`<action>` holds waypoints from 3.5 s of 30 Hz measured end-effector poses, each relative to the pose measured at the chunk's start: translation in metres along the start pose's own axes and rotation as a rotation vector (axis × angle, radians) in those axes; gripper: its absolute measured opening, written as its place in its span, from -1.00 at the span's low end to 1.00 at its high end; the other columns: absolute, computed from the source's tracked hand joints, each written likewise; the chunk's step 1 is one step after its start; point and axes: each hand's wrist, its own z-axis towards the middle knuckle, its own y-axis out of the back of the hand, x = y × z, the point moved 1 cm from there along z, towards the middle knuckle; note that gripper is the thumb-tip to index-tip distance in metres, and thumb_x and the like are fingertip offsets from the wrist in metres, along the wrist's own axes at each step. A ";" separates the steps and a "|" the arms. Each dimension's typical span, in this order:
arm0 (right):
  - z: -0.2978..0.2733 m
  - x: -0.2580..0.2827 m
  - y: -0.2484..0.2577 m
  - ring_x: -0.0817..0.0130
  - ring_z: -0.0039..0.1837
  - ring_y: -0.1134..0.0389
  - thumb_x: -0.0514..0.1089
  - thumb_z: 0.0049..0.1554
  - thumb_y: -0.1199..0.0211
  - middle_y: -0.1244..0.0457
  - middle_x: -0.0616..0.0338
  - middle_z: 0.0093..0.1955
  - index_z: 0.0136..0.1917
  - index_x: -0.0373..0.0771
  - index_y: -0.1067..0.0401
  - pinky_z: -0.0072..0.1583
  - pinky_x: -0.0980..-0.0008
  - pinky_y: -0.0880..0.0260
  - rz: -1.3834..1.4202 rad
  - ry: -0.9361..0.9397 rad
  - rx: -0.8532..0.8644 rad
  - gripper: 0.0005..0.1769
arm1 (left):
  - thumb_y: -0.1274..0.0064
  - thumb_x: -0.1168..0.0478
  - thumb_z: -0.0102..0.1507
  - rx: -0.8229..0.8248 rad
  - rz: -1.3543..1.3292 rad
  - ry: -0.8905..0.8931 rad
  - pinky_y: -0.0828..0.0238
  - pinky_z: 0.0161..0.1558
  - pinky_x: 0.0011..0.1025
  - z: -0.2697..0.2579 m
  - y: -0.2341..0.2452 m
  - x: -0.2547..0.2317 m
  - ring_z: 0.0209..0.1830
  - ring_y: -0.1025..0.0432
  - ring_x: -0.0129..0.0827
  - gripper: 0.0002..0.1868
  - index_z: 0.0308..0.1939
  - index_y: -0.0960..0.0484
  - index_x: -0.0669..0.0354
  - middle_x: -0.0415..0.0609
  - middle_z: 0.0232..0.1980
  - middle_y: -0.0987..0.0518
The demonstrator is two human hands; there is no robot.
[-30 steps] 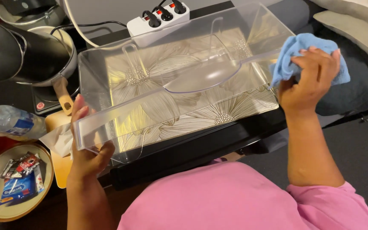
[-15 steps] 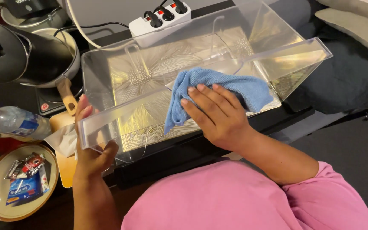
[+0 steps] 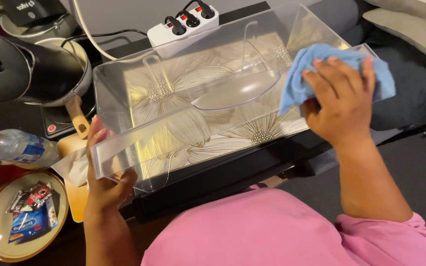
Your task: The person wipes the exterior surfaces of a clear plastic container with a blue cloth. They rotate the container to clean multiple sides, including the top, bottom, and edges, while holding it with the other hand.
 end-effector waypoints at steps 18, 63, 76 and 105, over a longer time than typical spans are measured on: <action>0.029 0.069 0.019 -0.17 0.52 -0.29 0.12 0.39 0.14 -0.29 -0.20 0.48 0.43 -0.42 -0.45 0.55 -0.12 0.02 0.354 0.088 0.033 -0.34 | 0.41 -0.76 0.22 -0.068 -0.375 0.011 0.61 0.78 0.01 -0.004 -0.023 0.022 0.81 0.51 -0.30 0.31 0.68 0.38 0.08 -0.15 0.76 0.46; 0.148 0.151 -0.023 -0.05 -0.15 -0.39 0.41 0.33 -0.02 -0.35 0.07 -0.16 -0.04 -0.21 -0.40 -0.13 -0.02 -0.32 0.443 0.042 0.417 -0.37 | 0.02 -0.25 0.37 -0.215 -0.332 -0.063 0.29 0.78 0.19 -0.009 -0.029 0.009 0.81 0.25 -0.04 -0.23 0.58 -0.17 -0.10 0.11 0.73 0.12; 0.181 0.081 -0.030 -0.01 -0.10 -0.29 0.37 0.39 0.06 -0.30 0.02 -0.25 -0.26 -0.16 -0.36 -0.06 0.03 -0.15 0.557 -0.102 1.077 -0.35 | 0.10 -0.31 0.44 -0.223 -0.299 -0.108 0.43 0.78 0.08 -0.013 -0.029 0.026 0.81 0.26 0.00 -0.19 0.63 -0.08 -0.05 0.11 0.75 0.15; 0.216 0.105 -0.069 -0.03 0.48 0.13 0.22 0.27 0.16 0.13 0.07 0.49 0.59 0.00 -0.15 0.54 -0.05 0.12 0.515 0.088 1.207 -0.31 | 0.10 -0.04 0.43 -0.234 -0.298 -0.117 0.43 0.80 0.01 -0.013 -0.038 0.019 0.81 0.30 -0.09 -0.15 0.66 0.13 0.19 0.10 0.74 0.15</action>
